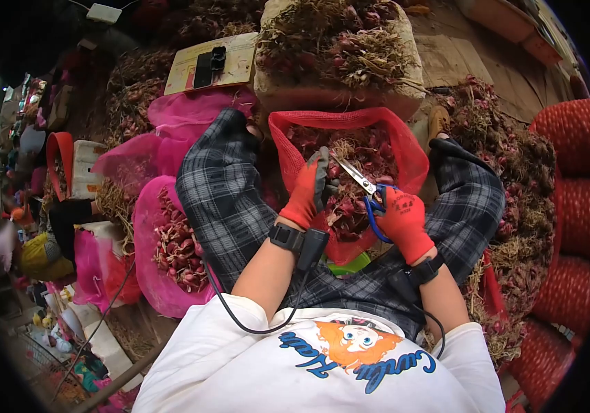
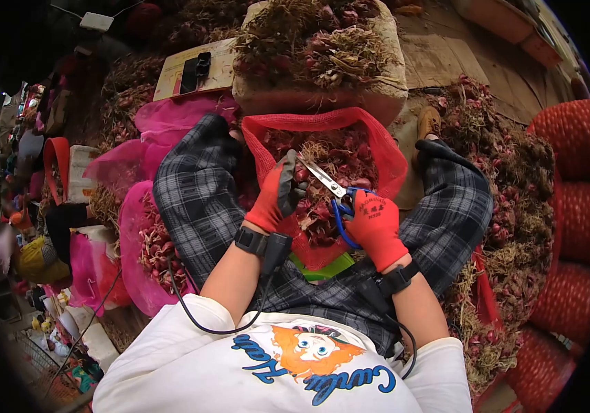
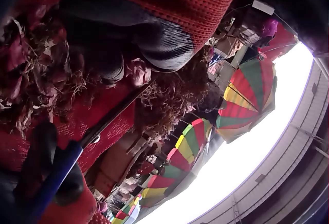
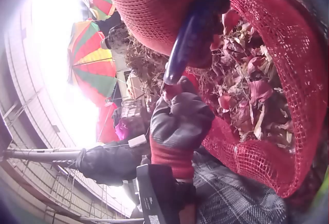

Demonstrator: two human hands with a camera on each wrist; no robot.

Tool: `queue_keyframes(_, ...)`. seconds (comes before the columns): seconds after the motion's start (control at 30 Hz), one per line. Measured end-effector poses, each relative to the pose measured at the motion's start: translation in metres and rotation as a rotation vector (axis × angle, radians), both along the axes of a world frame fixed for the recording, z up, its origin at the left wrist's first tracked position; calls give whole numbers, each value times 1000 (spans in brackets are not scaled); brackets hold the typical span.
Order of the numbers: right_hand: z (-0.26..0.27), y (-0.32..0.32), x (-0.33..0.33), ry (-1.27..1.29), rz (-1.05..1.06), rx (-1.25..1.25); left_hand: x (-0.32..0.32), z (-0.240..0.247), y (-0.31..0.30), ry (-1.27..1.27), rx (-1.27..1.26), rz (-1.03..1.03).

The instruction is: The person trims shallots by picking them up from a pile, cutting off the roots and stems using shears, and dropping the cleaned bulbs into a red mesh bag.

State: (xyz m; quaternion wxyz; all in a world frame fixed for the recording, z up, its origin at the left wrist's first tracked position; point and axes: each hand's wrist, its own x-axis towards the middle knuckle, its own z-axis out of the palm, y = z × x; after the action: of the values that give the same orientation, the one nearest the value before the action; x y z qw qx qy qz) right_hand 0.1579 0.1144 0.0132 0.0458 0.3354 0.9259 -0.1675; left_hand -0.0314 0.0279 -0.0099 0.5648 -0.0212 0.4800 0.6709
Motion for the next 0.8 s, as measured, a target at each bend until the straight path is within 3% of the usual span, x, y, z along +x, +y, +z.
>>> queue_keyframes(0.1, -7, -1, -1, 158, -67, -23, 0, -14, 0, 18, 43, 45)
queue_keyframes(0.17, -9, -1, -3, 215, -149, -232, 4, -20, 3, 68, 49, 110)
queue_keyframes(0.3, -7, 8, -4, 341, -313, -638, 6, 4, 9, 20, 288, 175)
queue_keyframes(0.43, 0, 10, -15, 637, -666, -1212, 6, 0, 6, -10, 433, 126)
queue_keyframes(0.5, 12, 8, -26, 815, -633, -1280, 12, 1, 6, -74, 429, 94)
queue_keyframes(0.53, 15, 8, -30, 905, -615, -1313, 17, 5, 7, 105, 405, 17)
queue_keyframes(0.57, 11, 8, -33, 1020, -505, -1321, 22, 9, 8, 285, 378, -61)
queue_keyframes(0.6, 6, 10, -36, 1018, -529, -1276, 27, 14, 9, 465, 349, -139)
queue_keyframes(0.63, 1, 12, -39, 1015, -553, -1232, 32, 15, 8, 288, 427, -75)
queue_keyframes(0.67, -6, 13, -40, 1010, -577, -1189, 32, 15, 9, 292, 372, -94)
queue_keyframes(0.73, -20, 15, -35, 1032, -311, -766, 31, 18, 8, 297, 261, -130)
queue_keyframes(0.8, -21, 17, -31, 1005, -233, -670, 23, 30, 0, 205, 207, -326)
